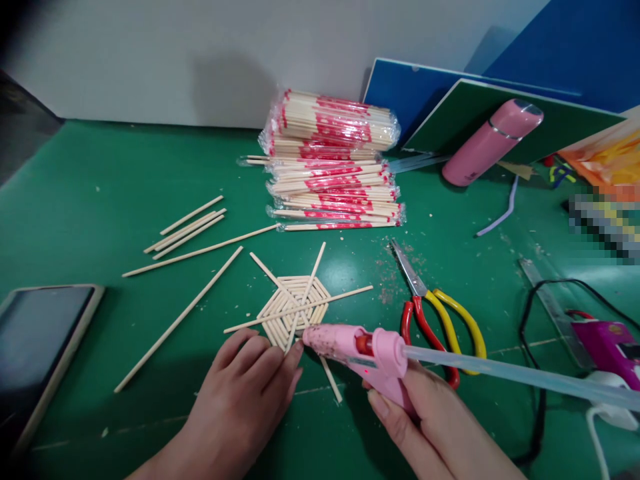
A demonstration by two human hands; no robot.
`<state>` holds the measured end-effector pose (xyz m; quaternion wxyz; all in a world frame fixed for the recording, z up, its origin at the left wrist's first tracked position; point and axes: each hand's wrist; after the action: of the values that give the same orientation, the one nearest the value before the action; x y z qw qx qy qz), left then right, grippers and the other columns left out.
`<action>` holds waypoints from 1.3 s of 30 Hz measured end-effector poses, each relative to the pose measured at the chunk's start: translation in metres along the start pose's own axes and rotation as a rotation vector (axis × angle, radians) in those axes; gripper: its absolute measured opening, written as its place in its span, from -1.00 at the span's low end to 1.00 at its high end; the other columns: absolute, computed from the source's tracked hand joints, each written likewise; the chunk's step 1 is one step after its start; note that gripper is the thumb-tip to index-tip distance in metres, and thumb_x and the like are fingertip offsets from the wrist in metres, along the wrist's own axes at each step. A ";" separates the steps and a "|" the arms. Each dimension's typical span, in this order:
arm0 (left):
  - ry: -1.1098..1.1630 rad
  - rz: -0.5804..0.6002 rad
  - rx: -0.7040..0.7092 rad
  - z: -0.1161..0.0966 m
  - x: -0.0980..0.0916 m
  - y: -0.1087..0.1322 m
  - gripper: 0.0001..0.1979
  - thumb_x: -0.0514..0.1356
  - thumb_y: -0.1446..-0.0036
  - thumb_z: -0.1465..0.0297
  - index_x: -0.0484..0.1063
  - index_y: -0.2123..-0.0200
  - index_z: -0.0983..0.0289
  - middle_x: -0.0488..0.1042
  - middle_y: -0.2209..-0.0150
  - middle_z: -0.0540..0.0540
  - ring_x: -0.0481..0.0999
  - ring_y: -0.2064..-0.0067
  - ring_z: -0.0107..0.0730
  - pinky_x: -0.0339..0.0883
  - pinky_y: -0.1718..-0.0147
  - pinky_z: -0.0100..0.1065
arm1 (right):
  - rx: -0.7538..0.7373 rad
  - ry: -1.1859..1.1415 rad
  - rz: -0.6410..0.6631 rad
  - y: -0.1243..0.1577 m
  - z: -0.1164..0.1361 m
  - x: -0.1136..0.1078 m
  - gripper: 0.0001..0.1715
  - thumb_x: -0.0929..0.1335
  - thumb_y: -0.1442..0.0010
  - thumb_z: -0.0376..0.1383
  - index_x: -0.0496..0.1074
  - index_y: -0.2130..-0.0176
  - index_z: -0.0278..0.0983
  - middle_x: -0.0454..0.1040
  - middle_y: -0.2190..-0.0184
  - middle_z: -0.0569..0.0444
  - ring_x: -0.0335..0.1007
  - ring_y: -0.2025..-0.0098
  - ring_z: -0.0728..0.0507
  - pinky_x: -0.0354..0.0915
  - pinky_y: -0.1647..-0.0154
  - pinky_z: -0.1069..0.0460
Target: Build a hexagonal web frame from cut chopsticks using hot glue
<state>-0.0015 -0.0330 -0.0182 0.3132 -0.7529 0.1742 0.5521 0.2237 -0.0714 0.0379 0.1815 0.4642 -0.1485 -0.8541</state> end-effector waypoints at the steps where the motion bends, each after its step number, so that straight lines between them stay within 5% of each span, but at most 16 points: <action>1: -0.001 -0.003 0.002 0.000 0.000 0.000 -0.73 0.17 0.00 0.42 0.36 0.16 0.32 0.35 0.47 -0.01 0.23 0.36 -0.35 0.12 0.18 -0.14 | 0.000 -0.006 0.002 0.000 0.000 0.000 -0.81 0.21 -0.14 -0.22 0.33 0.23 -0.16 0.46 0.28 0.08 0.40 0.25 -0.11 0.39 0.23 0.06; 18: 0.015 -0.002 0.002 0.000 -0.001 0.001 -0.74 0.16 -0.01 0.43 0.36 0.16 0.32 0.35 0.47 -0.01 0.22 0.36 -0.35 0.12 0.19 -0.15 | 0.063 -0.059 0.073 0.000 0.001 0.000 -0.79 0.18 -0.17 -0.18 0.30 0.24 -0.18 0.44 0.31 0.09 0.38 0.25 -0.10 0.35 0.20 0.02; 39: 0.005 0.002 0.006 0.000 -0.001 0.001 -0.75 0.15 -0.02 0.42 0.35 0.17 0.31 0.34 0.47 0.00 0.24 0.36 -0.36 0.12 0.18 -0.15 | 0.036 -0.064 0.015 0.000 -0.002 0.000 -0.80 0.21 -0.16 -0.21 0.29 0.18 -0.14 0.44 0.30 0.13 0.39 0.29 -0.07 0.37 0.25 0.07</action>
<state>-0.0026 -0.0343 -0.0176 0.3144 -0.7532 0.1776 0.5498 0.2259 -0.0719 0.0370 0.1748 0.4389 -0.1732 -0.8642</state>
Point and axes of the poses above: each hand's wrist, its own y-axis away from the middle knuckle, its own x-axis out of the palm, z = x × y
